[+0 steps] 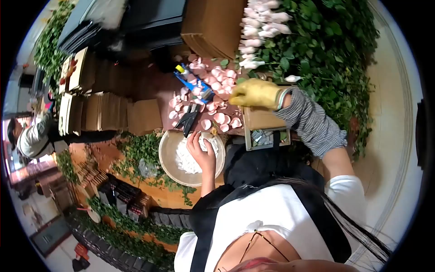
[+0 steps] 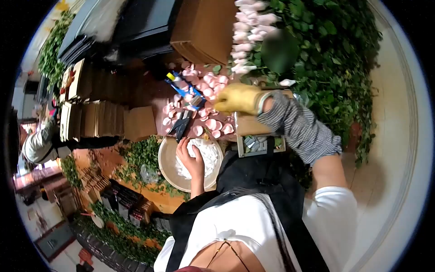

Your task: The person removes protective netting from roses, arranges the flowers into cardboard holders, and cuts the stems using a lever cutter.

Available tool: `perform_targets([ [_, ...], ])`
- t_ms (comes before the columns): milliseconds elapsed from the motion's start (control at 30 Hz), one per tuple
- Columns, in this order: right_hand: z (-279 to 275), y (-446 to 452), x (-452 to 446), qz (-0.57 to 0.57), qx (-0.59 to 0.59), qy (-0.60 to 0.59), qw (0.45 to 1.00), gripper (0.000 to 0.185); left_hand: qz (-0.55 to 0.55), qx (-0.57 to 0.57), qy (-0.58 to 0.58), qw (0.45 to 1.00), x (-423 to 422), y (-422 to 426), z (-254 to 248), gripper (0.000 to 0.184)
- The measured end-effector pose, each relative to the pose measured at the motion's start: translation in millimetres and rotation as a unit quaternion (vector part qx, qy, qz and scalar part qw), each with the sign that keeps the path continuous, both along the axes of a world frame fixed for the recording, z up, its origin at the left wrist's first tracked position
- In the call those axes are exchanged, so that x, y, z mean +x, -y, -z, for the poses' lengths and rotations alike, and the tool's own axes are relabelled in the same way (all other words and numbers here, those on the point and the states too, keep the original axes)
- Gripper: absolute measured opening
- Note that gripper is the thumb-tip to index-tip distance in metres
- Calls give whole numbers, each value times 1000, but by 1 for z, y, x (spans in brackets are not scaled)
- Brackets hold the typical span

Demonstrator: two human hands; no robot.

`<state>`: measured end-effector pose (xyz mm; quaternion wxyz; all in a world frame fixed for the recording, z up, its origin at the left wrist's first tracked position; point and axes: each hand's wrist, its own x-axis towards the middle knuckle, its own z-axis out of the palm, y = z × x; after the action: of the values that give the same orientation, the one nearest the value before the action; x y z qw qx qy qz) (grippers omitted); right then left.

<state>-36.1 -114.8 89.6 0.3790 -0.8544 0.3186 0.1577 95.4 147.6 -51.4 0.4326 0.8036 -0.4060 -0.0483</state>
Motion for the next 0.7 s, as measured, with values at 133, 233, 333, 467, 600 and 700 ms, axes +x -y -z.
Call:
perform_targets([
  [133, 59, -4, 107, 137, -93, 212, 963, 56, 8, -5, -132, 991, 31, 12, 7, 12],
  [233, 118, 43, 146, 101, 112, 69, 986, 37, 11, 41, -223, 974, 53, 32, 2, 28],
  [333, 95, 27, 117, 160, 303, 325, 881, 27, 87, 16, -373, 923, 78, 59, 20, 37],
  [467, 45, -69, 29, 249, 328, 384, 826, 38, 199, -11, -614, 764, 88, 96, 23, 48],
  [600, 84, -159, -15, 485, 469, 245, 697, 36, 220, 73, -640, 733, 70, 125, 35, 38],
  [700, 106, -152, -6, 467, 461, 285, 699, 36, 166, 48, -600, 781, 58, 136, 75, 28],
])
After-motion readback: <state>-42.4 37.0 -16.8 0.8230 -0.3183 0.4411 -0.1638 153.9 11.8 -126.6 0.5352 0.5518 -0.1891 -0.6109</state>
